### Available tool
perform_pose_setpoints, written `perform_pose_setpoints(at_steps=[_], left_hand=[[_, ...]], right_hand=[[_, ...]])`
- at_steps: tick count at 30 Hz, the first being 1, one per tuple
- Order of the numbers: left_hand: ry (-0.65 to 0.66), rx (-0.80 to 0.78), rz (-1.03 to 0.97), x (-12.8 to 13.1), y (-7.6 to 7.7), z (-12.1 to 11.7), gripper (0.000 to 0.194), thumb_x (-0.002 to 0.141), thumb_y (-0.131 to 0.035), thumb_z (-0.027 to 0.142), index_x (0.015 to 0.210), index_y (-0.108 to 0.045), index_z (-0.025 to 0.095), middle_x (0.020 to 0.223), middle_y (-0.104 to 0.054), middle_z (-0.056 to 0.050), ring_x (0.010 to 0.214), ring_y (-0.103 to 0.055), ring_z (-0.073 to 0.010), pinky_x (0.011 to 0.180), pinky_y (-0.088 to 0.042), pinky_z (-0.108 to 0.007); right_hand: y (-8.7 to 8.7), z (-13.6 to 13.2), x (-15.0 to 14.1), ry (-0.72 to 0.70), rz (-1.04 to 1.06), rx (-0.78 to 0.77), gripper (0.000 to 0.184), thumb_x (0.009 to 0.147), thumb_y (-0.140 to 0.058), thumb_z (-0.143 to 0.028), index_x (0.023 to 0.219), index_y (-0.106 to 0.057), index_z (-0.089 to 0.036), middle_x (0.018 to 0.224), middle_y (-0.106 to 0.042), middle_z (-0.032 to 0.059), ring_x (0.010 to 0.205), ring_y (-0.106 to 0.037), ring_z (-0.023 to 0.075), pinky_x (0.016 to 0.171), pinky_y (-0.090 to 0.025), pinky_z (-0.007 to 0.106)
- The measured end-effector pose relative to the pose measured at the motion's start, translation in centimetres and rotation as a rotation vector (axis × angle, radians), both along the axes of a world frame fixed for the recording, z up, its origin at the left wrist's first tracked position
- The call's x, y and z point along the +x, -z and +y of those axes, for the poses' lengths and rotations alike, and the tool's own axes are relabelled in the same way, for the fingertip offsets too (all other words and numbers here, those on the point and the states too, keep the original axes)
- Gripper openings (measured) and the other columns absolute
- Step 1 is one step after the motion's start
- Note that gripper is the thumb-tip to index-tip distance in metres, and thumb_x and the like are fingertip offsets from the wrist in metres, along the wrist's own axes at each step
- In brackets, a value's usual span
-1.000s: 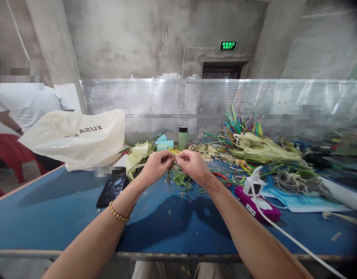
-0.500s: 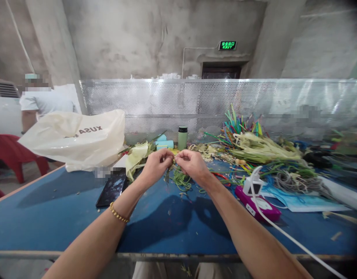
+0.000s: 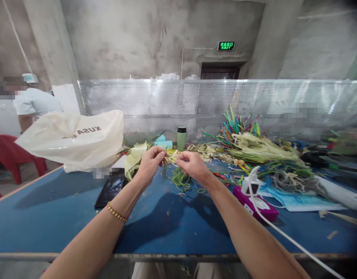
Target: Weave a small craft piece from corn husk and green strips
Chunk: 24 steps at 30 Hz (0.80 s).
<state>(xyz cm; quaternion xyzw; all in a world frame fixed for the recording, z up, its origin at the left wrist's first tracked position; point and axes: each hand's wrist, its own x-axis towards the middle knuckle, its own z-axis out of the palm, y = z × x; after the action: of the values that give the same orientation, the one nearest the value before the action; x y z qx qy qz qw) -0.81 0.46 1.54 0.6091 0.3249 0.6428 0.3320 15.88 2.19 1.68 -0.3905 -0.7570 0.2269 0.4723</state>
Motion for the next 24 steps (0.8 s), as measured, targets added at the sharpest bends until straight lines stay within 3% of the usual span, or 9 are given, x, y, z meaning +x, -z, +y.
perform_pose_setpoints(at_steps=[6, 9, 12, 18, 20, 24], left_hand=[[0.264, -0.066, -0.011, 0.1, -0.2, -0.4, 0.017, 0.079, -0.062, 0.03, 0.079, -0.058, 0.014, 0.075, -0.063, -0.002, 0.056, -0.044, -0.0062, 0.054, -0.033, -0.021], [0.222, -0.127, 0.008, 0.0, 0.0, -0.1, 0.017, 0.077, -0.064, 0.03, 0.076, -0.057, 0.014, 0.065, -0.058, 0.001, 0.052, -0.041, -0.0057, 0.05, -0.027, -0.02], [0.161, -0.18, 0.03, -0.1, 0.1, 0.3, 0.017, 0.075, -0.064, 0.029, 0.075, -0.057, 0.014, 0.061, -0.056, 0.001, 0.05, -0.039, -0.0058, 0.047, -0.024, -0.02], [0.185, -0.166, 0.041, 0.1, 0.2, 0.1, 0.018, 0.074, -0.064, 0.03, 0.071, -0.058, 0.014, 0.064, -0.057, -0.001, 0.058, -0.046, -0.0087, 0.055, -0.034, -0.022], [0.174, -0.156, 0.074, 0.2, 0.2, -0.1, 0.019, 0.074, -0.064, 0.03, 0.067, -0.057, 0.014, 0.063, -0.055, 0.0, 0.059, -0.046, -0.0091, 0.057, -0.034, -0.023], [0.115, -0.101, 0.161, 0.3, 0.2, 0.0, 0.016, 0.077, -0.06, 0.026, 0.066, -0.055, 0.014, 0.058, -0.05, 0.002, 0.055, -0.04, -0.008, 0.054, -0.03, -0.023]], right_hand=[[0.1, 0.1, 0.0, -0.046, -0.061, 0.009, 0.023, 0.078, -0.059, -0.034, 0.063, -0.053, -0.018, 0.046, -0.048, -0.0048, 0.043, -0.042, 0.0092, 0.046, -0.031, 0.023], [-0.2, 0.2, 0.2, -0.038, -0.125, 0.073, 0.028, 0.077, -0.06, -0.032, 0.055, -0.051, -0.017, 0.048, -0.044, -0.0045, 0.046, -0.038, 0.0082, 0.047, -0.027, 0.024], [-0.7, -0.2, 0.4, -0.084, -0.032, 0.08, 0.027, 0.076, -0.063, -0.032, 0.056, -0.052, -0.017, 0.053, -0.045, -0.0041, 0.048, -0.037, 0.0081, 0.048, -0.028, 0.024], [-0.6, -1.3, -0.2, -0.451, 0.306, -0.234, 0.026, 0.083, -0.06, -0.041, 0.073, -0.058, -0.017, 0.067, -0.057, 0.0, 0.05, -0.047, 0.0092, 0.046, -0.038, 0.024], [-0.3, -1.2, -0.5, -0.45, 0.335, -0.289, 0.027, 0.083, -0.061, -0.043, 0.074, -0.055, -0.018, 0.066, -0.057, -0.0009, 0.049, -0.048, 0.0091, 0.044, -0.039, 0.023], [-0.1, -0.9, -1.0, -0.396, 0.344, -0.234, 0.031, 0.083, -0.061, -0.041, 0.067, -0.045, -0.02, 0.057, -0.048, -0.0059, 0.043, -0.041, 0.0066, 0.044, -0.035, 0.022]])
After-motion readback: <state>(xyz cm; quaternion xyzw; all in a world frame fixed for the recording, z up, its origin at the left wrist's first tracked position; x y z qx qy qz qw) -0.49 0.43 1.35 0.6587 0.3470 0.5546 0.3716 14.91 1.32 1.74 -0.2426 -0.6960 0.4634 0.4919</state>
